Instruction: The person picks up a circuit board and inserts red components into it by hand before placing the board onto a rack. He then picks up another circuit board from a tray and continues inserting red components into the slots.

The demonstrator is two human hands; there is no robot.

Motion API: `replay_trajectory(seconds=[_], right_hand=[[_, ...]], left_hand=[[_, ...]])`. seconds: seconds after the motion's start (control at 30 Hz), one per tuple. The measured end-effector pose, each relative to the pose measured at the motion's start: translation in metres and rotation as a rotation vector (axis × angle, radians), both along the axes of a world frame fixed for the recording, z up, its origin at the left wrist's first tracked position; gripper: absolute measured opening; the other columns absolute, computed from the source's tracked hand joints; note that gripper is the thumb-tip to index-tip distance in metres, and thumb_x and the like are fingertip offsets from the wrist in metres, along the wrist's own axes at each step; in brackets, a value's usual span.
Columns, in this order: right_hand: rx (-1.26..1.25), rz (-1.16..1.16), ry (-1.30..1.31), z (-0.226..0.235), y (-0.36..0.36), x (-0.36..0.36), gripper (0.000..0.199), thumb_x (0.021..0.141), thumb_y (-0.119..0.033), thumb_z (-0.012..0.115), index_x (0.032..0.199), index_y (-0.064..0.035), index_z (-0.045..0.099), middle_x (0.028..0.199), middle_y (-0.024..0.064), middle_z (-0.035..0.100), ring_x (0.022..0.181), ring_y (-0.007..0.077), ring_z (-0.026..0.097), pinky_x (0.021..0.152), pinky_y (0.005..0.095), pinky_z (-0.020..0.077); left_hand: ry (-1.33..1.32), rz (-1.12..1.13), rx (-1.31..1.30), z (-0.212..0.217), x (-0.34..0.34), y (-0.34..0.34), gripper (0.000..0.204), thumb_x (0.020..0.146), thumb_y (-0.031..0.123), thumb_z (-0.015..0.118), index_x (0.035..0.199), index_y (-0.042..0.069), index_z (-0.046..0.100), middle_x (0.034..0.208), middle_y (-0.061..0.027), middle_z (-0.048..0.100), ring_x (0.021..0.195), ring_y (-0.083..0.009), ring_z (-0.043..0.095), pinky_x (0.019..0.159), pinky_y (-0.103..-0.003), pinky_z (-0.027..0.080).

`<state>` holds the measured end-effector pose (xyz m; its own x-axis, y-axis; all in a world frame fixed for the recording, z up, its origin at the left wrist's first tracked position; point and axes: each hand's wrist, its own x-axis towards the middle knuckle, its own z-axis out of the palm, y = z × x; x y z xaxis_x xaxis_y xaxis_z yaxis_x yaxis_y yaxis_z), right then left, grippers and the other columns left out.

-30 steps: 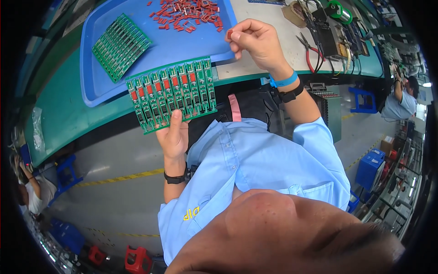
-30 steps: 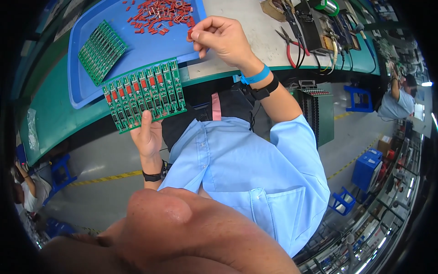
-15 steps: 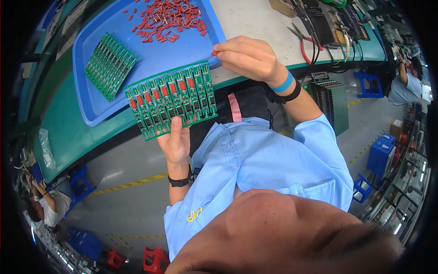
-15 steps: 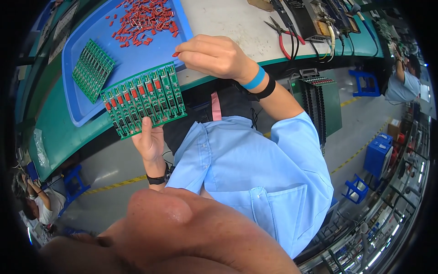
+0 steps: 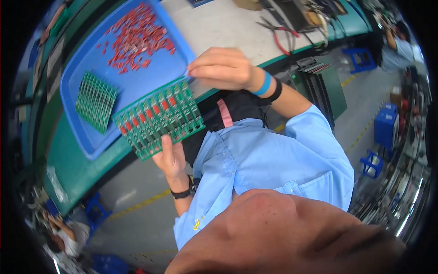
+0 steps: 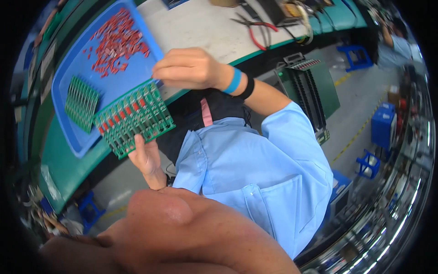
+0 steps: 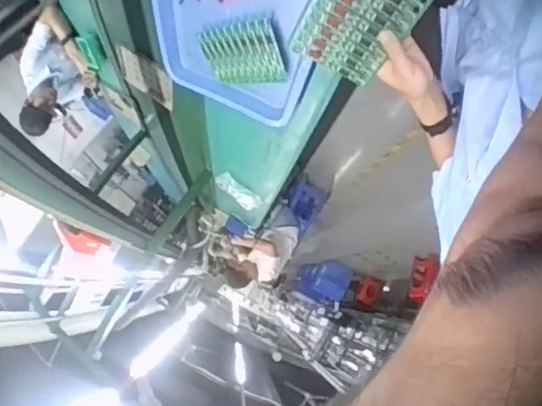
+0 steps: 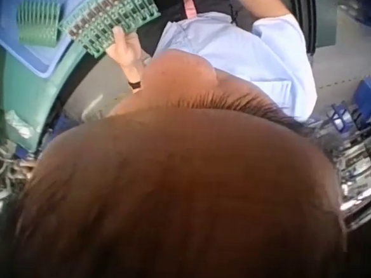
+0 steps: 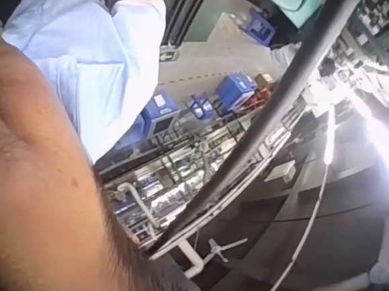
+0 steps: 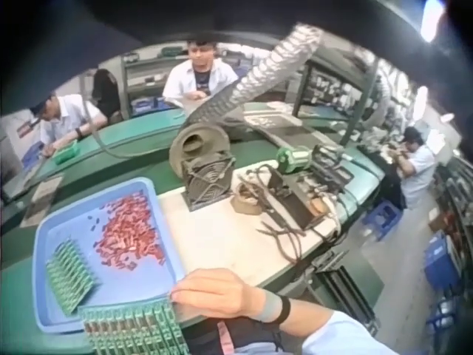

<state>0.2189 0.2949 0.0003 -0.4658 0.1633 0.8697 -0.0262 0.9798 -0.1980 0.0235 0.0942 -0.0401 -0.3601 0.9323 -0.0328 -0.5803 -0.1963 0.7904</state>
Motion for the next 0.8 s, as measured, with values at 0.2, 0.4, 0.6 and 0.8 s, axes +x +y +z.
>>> replay_trajectory(seconds=[0.2, 0.4, 0.6, 0.8], right_hand=[[-0.23, -0.177, 0.085, -0.015, -0.008, 0.003, 0.026, 0.071, 0.008, 0.069, 0.096, 0.0023, 0.068, 0.087, 0.0107, 0.067, 0.071, 0.0199, 0.064, 0.059, 0.0273, 0.053], [-0.481, -0.186, 0.175, -0.02, -0.012, 0.005, 0.021, 0.076, 0.006, 0.069, 0.096, -0.0002, 0.07, 0.084, 0.0092, 0.066, 0.07, 0.0169, 0.063, 0.058, 0.0258, 0.0515], [-0.572, -0.217, 0.08, -0.019, -0.013, 0.004, 0.016, 0.081, 0.001, 0.069, 0.097, -0.0002, 0.069, 0.083, 0.0083, 0.066, 0.07, 0.0169, 0.063, 0.059, 0.0259, 0.0512], [-0.45, -0.344, -0.11, -0.024, 0.022, 0.014, 0.014, 0.086, -0.004, 0.067, 0.099, -0.0017, 0.069, 0.084, 0.0089, 0.066, 0.068, 0.0179, 0.062, 0.057, 0.0272, 0.0489]], left_hand=[[0.046, -0.024, 0.067, 0.003, 0.0, 0.0, 0.05, 0.097, 0.005, 0.052, 0.144, 0.004, 0.034, 0.132, -0.0156, 0.054, 0.109, -0.0259, 0.061, 0.081, -0.041, 0.057], [0.062, -0.034, 0.07, 0.006, -0.001, 0.005, 0.05, 0.097, 0.006, 0.052, 0.144, 0.005, 0.034, 0.132, -0.0157, 0.054, 0.108, -0.0255, 0.062, 0.079, -0.04, 0.057], [0.059, -0.039, 0.068, 0.008, 0.002, 0.002, 0.044, 0.098, 0.006, 0.051, 0.14, 0.006, 0.04, 0.13, -0.013, 0.056, 0.109, -0.0239, 0.061, 0.081, -0.039, 0.054], [0.041, 0.017, 0.017, 0.0, -0.004, -0.003, 0.051, 0.097, 0.004, 0.051, 0.145, 0.007, 0.033, 0.134, -0.0143, 0.052, 0.114, -0.0262, 0.059, 0.084, -0.043, 0.056]])
